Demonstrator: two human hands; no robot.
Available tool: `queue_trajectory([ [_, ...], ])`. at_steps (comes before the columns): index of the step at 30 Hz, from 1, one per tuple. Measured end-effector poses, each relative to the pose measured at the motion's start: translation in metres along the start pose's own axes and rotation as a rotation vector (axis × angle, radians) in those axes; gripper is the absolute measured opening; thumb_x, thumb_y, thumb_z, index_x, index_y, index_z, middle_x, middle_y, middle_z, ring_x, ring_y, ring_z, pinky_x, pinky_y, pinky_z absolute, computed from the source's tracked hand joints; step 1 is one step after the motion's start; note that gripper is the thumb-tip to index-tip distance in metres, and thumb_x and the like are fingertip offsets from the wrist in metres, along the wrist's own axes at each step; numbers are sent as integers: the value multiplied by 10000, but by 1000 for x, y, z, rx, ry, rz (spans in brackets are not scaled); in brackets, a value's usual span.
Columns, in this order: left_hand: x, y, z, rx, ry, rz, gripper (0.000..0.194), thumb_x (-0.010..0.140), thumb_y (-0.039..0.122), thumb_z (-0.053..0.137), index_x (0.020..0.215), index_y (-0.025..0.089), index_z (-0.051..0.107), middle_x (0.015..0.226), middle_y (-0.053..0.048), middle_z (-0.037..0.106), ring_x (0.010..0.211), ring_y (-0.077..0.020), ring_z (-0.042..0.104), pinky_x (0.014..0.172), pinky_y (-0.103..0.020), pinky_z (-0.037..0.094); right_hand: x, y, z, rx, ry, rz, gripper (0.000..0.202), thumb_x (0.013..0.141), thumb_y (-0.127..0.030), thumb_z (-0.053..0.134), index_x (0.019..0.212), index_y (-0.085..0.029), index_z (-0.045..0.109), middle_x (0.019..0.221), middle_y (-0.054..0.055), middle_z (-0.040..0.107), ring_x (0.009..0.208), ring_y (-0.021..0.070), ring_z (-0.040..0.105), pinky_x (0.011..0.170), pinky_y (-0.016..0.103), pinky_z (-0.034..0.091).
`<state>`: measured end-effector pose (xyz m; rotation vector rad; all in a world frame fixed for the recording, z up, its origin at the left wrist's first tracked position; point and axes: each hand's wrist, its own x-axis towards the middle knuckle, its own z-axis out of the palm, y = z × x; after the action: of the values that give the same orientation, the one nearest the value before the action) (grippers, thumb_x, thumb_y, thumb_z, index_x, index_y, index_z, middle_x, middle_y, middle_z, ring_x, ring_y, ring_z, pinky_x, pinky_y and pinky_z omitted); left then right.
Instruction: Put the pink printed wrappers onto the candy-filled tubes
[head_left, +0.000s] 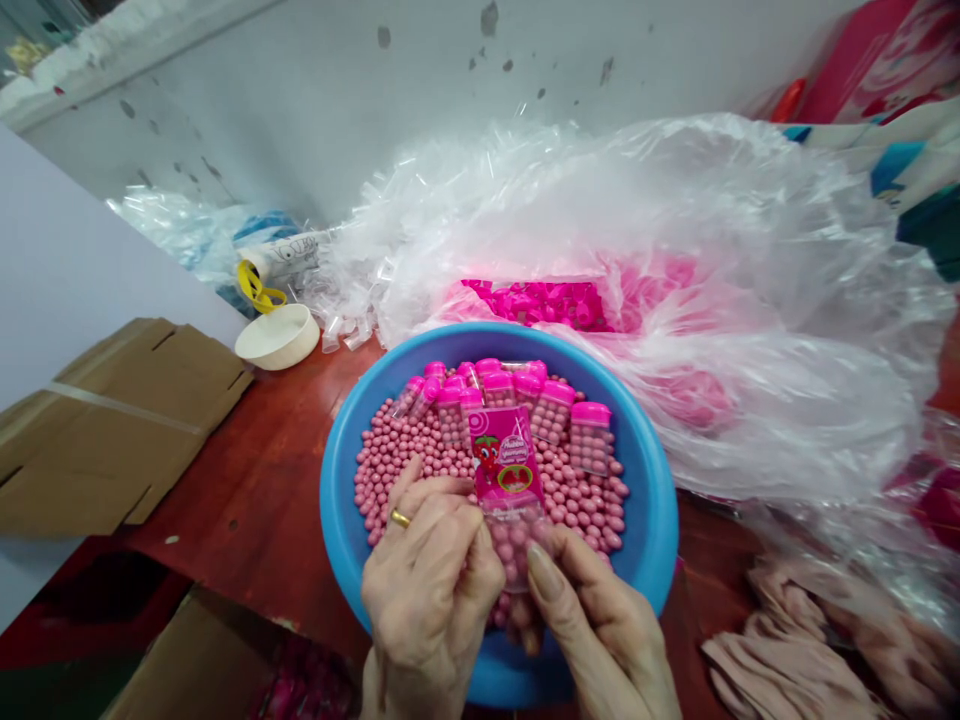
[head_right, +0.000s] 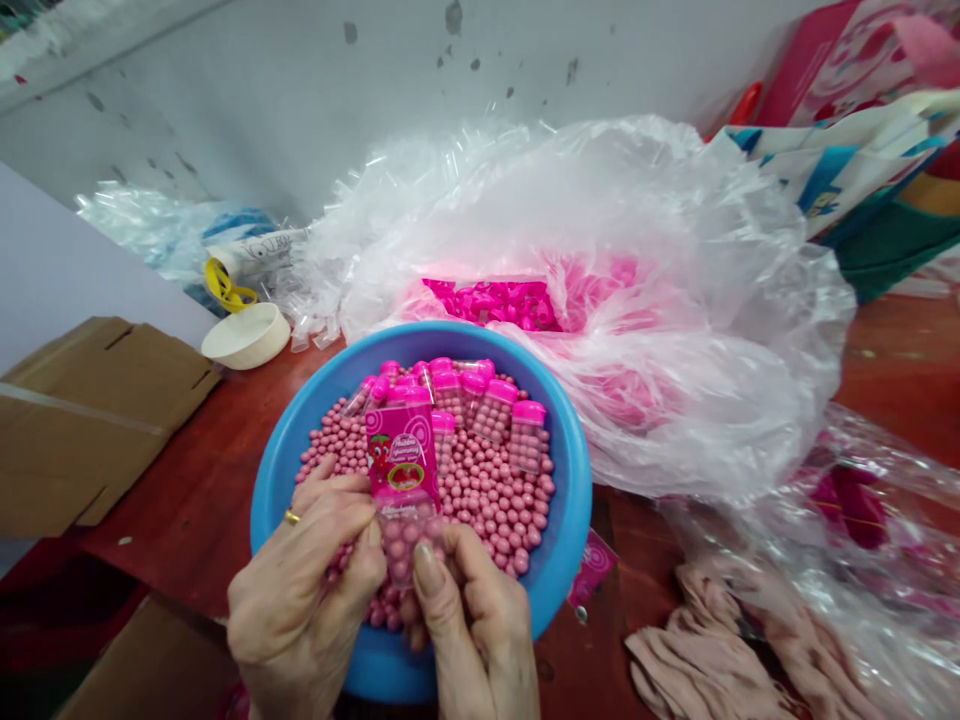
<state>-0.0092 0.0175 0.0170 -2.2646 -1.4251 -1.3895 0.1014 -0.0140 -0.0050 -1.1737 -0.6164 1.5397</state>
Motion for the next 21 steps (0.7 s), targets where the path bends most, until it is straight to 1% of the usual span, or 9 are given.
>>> queue_trajectory([
  [3,-3,2,2,-13,39,8,184,722,-30,564,773,144,592,645,-5,642,721,-157,668,893,-347,509,-3,-3,4,49,44,18,336,692,-526,721,678,-195,666,505,-40,548,459,76,462,477,189,355],
  [7,-11,3,4,-49,57,-14,210,718,-48,554,793,144,595,669,-6,636,746,-150,661,897,-312,505,-4,-3,5,86,54,10,323,703,-516,718,690,-197,678,505,-39,553,454,68,470,461,176,347],
  [10,-20,4,3,-78,23,-85,222,733,-37,558,816,163,607,698,-1,641,783,-145,655,956,-311,461,-5,-1,4,101,46,-2,280,729,-480,710,718,-202,680,520,-43,554,464,61,469,461,163,351],
  [12,-25,6,2,-129,14,-171,232,742,-18,575,838,188,625,741,5,670,819,-147,659,971,-305,444,-5,1,4,102,53,-4,266,736,-471,707,739,-206,681,523,-45,557,467,59,470,459,157,355],
  [14,-27,9,2,-218,34,-342,219,756,21,598,816,224,652,800,22,710,854,-150,666,934,-275,460,-6,1,4,92,66,-4,273,738,-481,700,752,-209,684,522,-43,566,467,61,483,458,155,361],
  [15,-27,11,2,-289,48,-467,193,776,59,604,800,240,668,811,32,723,824,-143,671,857,-239,492,-6,1,4,81,74,-9,276,744,-486,693,754,-210,686,519,-43,569,467,62,488,459,154,365],
  [17,-27,16,3,-510,45,-768,105,822,203,609,838,261,695,768,36,726,647,-121,657,604,-183,512,-5,2,5,53,76,-41,262,763,-476,677,762,-214,689,516,-43,573,470,64,490,460,153,371],
  [19,-25,20,3,-760,-23,-1024,165,821,348,620,932,251,696,650,37,681,460,-96,564,420,-171,438,-5,6,6,1,68,-96,235,790,-453,654,792,-221,694,529,-40,590,467,71,491,457,158,383],
  [21,-24,22,4,-929,-165,-1158,252,787,399,656,954,216,697,572,45,620,432,-84,512,418,-165,428,-4,11,4,-80,73,-166,212,819,-428,624,858,-233,697,585,-30,641,470,85,517,460,170,415],
])
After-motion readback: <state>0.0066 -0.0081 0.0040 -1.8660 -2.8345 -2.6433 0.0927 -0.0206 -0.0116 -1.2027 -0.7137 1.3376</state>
